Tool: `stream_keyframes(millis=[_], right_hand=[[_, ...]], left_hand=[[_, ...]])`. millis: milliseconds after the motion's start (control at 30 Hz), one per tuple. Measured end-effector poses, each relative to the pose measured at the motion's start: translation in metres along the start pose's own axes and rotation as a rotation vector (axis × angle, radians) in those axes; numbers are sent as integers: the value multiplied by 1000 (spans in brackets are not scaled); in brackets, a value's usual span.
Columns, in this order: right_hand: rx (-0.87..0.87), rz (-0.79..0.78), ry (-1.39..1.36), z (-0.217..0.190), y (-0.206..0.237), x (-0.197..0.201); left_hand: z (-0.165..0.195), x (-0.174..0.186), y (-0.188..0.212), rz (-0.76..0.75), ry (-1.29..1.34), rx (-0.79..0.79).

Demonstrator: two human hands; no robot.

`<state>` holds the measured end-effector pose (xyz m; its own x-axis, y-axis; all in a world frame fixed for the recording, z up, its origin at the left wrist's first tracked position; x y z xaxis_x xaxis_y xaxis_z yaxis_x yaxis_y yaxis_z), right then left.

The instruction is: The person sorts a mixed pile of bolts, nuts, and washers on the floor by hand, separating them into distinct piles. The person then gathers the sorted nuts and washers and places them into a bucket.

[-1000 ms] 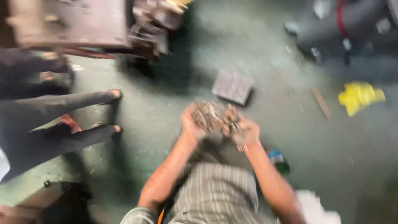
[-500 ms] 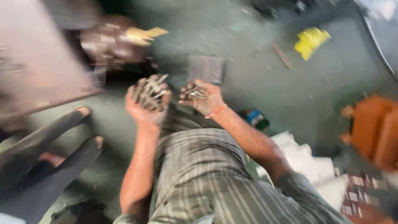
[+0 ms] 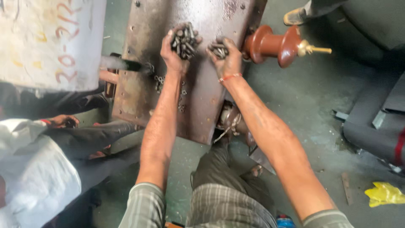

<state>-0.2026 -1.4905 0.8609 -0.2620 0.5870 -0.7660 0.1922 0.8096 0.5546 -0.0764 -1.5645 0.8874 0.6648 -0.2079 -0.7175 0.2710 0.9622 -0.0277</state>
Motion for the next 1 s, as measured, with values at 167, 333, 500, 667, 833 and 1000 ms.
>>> stream_keyframes(millis=[167, 333, 500, 667, 833, 1000], right_hand=[[721, -178, 1211, 7, -16, -62], [436, -405, 974, 23, -12, -51], [181, -306, 651, -1, -23, -12], [188, -70, 677, -7, 27, 70], [563, 3, 1353, 44, 108, 112], [475, -3, 1265, 74, 103, 127]], left_hand=[[22, 4, -40, -298, -1467, -426], [11, 13, -17, -463, -1772, -467], [36, 43, -10, -160, -1455, -340], [43, 30, 80, -5, -1653, -615], [-34, 32, 203, -403, -1842, -273], [-50, 64, 182, -338, -1842, -251]])
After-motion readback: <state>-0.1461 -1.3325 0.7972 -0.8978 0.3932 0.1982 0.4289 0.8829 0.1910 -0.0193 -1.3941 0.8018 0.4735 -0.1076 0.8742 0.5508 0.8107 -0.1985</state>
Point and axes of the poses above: each hand's wrist, its own y-axis away from the middle knuckle, its own x-axis out of the back of the hand, z = x × y, the point moved 6 cm from there along -y, towards the middle knuckle, and after that the axes turned 7 degrees about -x, right-handed, at the moved point
